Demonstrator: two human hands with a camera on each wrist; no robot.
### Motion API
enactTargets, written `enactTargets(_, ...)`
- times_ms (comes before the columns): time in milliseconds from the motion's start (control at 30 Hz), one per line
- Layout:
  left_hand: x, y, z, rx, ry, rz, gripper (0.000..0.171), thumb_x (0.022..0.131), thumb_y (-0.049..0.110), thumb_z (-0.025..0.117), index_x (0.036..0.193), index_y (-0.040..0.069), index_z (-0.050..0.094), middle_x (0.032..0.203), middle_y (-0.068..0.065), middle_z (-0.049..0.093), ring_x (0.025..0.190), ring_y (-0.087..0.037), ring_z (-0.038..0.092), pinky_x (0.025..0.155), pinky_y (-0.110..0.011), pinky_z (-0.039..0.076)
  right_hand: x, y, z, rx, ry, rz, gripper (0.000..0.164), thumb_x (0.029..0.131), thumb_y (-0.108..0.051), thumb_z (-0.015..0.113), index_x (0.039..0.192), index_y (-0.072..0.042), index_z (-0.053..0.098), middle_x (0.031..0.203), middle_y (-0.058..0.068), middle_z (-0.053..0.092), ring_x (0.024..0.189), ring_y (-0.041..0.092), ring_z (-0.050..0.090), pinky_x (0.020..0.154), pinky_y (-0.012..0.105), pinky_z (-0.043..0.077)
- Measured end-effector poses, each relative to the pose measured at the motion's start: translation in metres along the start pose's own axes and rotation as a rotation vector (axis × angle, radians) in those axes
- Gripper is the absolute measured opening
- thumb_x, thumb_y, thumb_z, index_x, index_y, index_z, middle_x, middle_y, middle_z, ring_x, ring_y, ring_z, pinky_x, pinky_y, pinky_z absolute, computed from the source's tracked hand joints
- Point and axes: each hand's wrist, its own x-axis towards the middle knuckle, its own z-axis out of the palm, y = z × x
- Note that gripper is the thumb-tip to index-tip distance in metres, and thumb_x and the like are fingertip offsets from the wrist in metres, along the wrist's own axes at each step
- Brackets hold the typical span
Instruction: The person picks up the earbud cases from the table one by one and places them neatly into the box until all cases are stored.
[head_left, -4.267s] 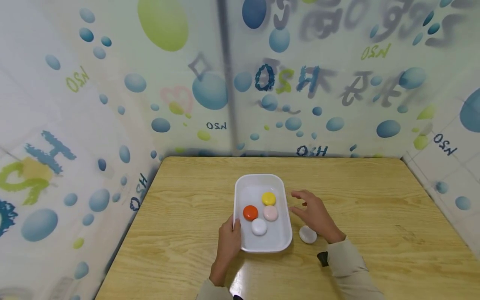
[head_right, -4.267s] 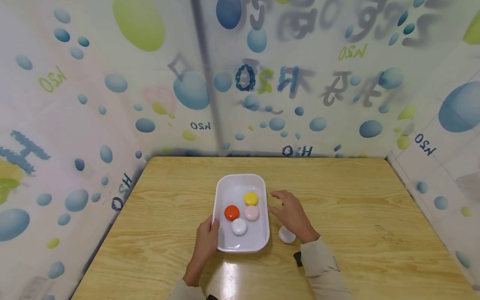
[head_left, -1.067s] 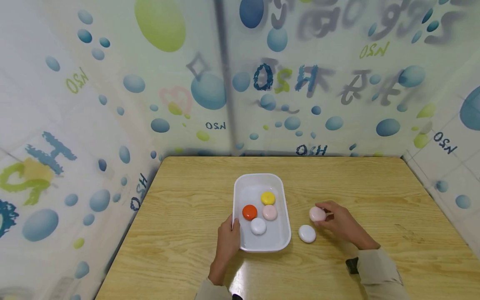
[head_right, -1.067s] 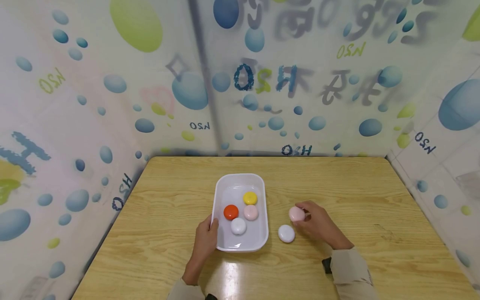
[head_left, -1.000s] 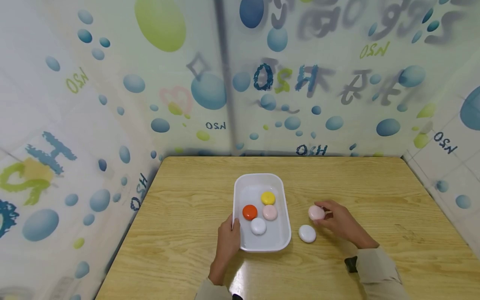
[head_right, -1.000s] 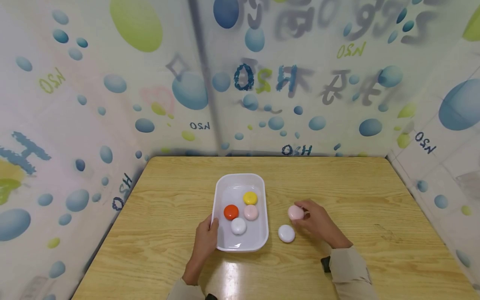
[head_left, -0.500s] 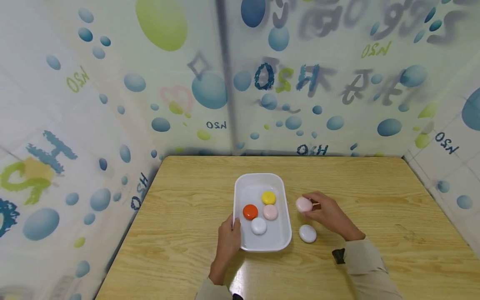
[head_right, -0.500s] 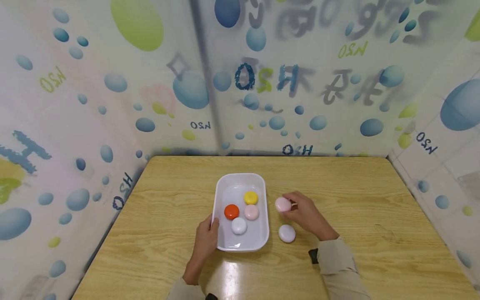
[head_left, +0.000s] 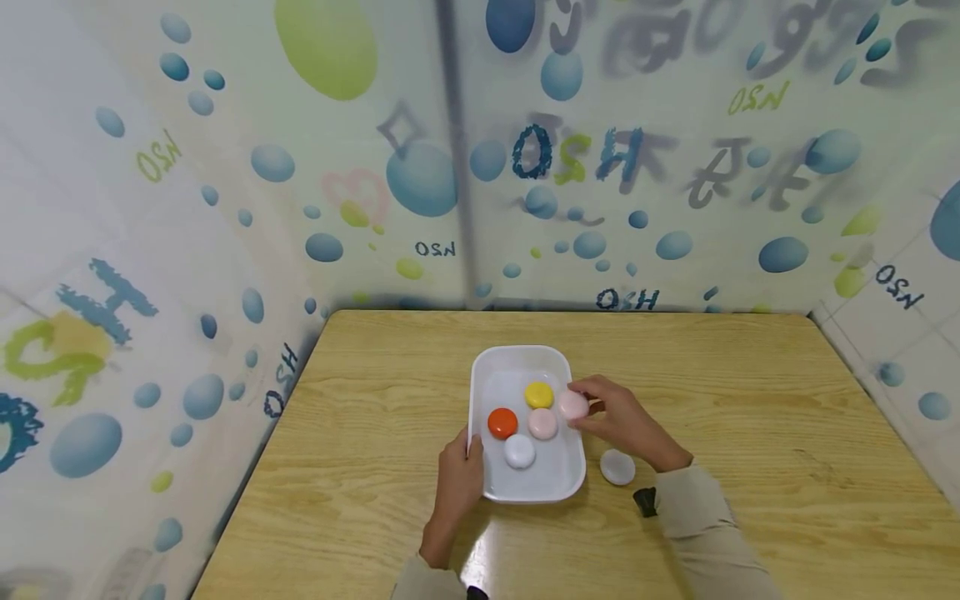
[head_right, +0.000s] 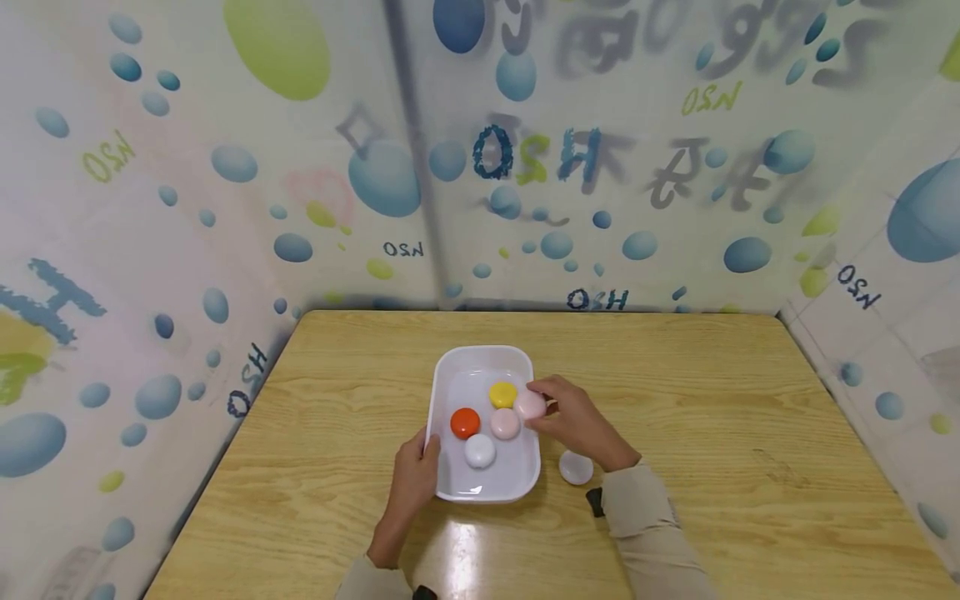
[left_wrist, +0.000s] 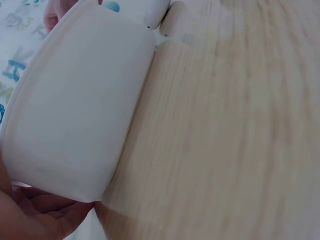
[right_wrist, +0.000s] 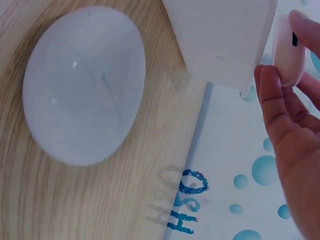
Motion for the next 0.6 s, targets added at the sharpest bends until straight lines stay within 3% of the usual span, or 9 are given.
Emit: enactTargets(600, 0.000, 0.000, 0.000, 0.003, 0.011, 0.006, 0.027, 0.091, 0.008, 0.044, 0.111, -0.001, 0.060, 0.092, -0.018, 0.065, 0.075, -0.018, 0.059, 0.065, -0.033, 0.047, 0.015, -0.015, 0.015, -0.024, -0.011, 0.031, 0.052, 0.073, -0.014, 0.074, 0.120, -0.005, 0.054, 0.112, 0.006, 0.054, 0.091, 0.017, 0.054, 0.079, 0.031, 0.049)
